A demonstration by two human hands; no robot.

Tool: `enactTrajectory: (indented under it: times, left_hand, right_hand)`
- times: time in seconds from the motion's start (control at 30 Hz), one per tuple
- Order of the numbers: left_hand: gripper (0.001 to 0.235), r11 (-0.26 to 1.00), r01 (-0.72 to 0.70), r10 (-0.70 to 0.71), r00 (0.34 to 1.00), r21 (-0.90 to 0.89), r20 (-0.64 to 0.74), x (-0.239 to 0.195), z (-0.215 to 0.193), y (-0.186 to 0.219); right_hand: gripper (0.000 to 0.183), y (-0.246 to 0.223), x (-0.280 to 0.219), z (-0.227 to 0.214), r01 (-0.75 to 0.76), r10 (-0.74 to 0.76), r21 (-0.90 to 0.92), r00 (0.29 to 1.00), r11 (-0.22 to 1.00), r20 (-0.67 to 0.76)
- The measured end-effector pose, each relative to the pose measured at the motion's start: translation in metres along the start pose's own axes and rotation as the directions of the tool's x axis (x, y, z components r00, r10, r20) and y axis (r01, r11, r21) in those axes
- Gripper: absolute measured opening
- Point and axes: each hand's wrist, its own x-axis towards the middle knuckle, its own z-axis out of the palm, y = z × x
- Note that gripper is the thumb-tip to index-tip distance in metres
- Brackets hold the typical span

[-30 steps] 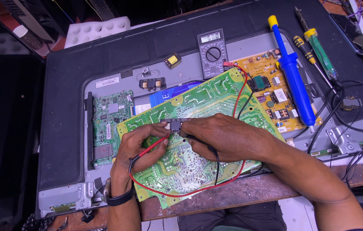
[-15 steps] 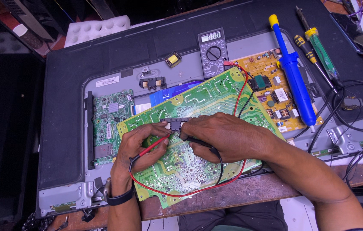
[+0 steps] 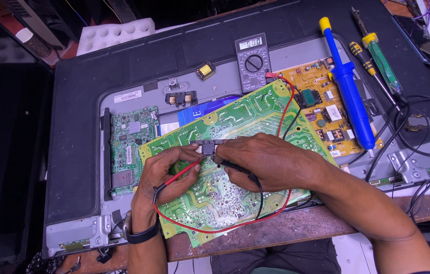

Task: The person uses a multimeter to test electrical components on a circuit board. They place probes on various points of the board and a separate component, observing the multimeter's readings throughout the process.

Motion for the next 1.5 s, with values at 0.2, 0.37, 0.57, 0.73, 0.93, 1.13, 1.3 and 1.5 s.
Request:
enactTrajectory:
  times: [0.2,0.37,0.57,0.73,0.93,1.13,1.3,1.5]
  left_hand:
    - [0.005,1.0,0.004,-0.004,1.0,-0.004,-0.003,0.001,0.0,0.003]
    - [0.005,1.0,0.007,-0.007,1.0,-0.004,-0.005,0.0,0.001,0.002]
    - [0.005,1.0,-0.006,0.006,1.0,-0.001,-0.001,0.001,0.0,0.003]
    - [0.006,1.0,-0.005,0.005,1.0,0.011,-0.003,0.001,0.0,0.003]
    - [0.005,1.0,-0.011,0.011,1.0,0.006,-0.007,0.001,0.0,0.003]
    - [0.006,0.999,-0.039,0.039,0.999,0.0,-0.013,0.002,0.0,0.003]
    - [0.01,0.997,-0.031,0.033,0.999,0.068,-0.027,0.0,0.0,0.001]
    - [0.013,0.984,-0.162,0.16,0.986,0.068,0.038,0.007,-0.001,0.006]
  right_hand:
    - [0.008,-0.001,-0.001,0.0,-0.002,0.001,0.021,1.0,1.0,0.004]
    - [0.01,0.001,-0.001,0.001,0.021,-0.021,-0.007,1.0,1.0,-0.007]
    - [0.024,-0.011,0.003,-0.003,0.038,-0.038,-0.023,0.998,0.999,-0.041]
    - [0.039,0.007,0.002,0.02,0.034,-0.035,-0.063,0.999,0.997,-0.01]
    - [0.037,0.009,0.003,0.021,0.02,-0.019,-0.085,1.0,0.996,0.013]
    - [0.035,0.008,0.003,0.021,0.046,-0.046,-0.084,0.999,0.995,-0.004]
    - [0.034,0.005,0.005,0.022,0.098,-0.112,-0.158,0.99,0.983,-0.085]
    - [0.027,-0.001,0.002,0.024,0.086,-0.116,-0.237,0.986,0.968,-0.116]
